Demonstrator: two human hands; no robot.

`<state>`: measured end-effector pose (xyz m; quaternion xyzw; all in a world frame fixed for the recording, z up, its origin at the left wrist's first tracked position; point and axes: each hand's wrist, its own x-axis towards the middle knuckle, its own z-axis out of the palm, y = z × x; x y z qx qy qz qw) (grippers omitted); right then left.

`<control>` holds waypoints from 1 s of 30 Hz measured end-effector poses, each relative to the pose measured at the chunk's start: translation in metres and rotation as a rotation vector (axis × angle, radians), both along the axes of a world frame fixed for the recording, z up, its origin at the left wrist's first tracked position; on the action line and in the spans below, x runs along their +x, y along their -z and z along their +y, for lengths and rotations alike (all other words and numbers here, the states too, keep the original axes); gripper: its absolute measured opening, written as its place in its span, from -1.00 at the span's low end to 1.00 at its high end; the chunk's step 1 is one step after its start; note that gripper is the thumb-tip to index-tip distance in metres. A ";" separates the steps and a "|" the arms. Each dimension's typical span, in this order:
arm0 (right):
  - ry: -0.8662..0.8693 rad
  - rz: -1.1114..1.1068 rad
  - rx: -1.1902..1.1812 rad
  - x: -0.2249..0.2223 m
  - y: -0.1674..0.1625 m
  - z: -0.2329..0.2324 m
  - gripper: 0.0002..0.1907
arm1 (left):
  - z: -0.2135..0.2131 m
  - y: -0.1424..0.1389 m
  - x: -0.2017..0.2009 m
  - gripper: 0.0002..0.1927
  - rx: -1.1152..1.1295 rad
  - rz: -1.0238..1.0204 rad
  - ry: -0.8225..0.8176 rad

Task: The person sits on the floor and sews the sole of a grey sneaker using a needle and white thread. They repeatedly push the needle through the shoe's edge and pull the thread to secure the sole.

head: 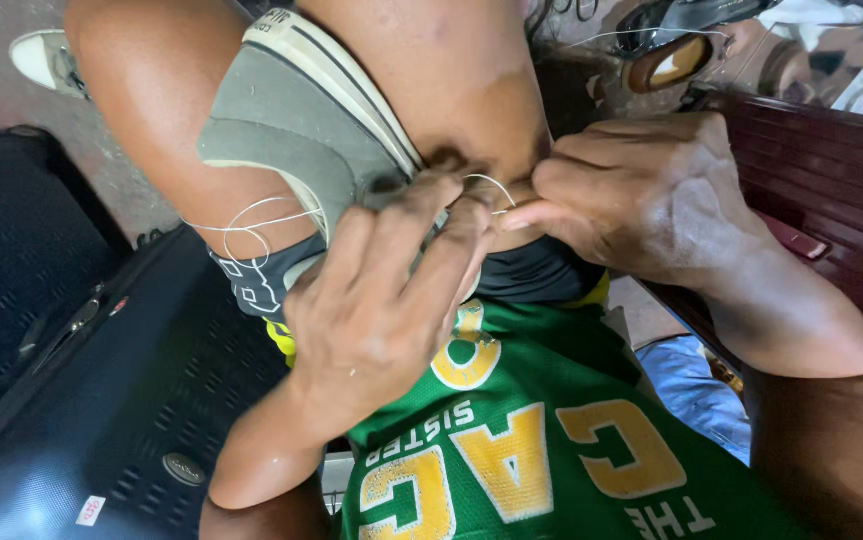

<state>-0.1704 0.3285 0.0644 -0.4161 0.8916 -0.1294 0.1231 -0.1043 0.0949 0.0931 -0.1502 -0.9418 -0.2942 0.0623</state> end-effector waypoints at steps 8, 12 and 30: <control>-0.173 -0.136 -0.482 -0.006 0.014 -0.019 -0.47 | 0.000 0.012 -0.001 -0.81 0.282 -0.176 -0.085; 0.013 -0.232 -0.414 0.012 0.028 -0.018 -0.68 | -0.004 0.005 0.004 -0.72 0.733 -0.548 -0.342; 0.165 0.109 -0.203 -0.006 0.040 0.011 -0.90 | -0.005 0.011 -0.002 -0.07 0.422 -0.425 -0.011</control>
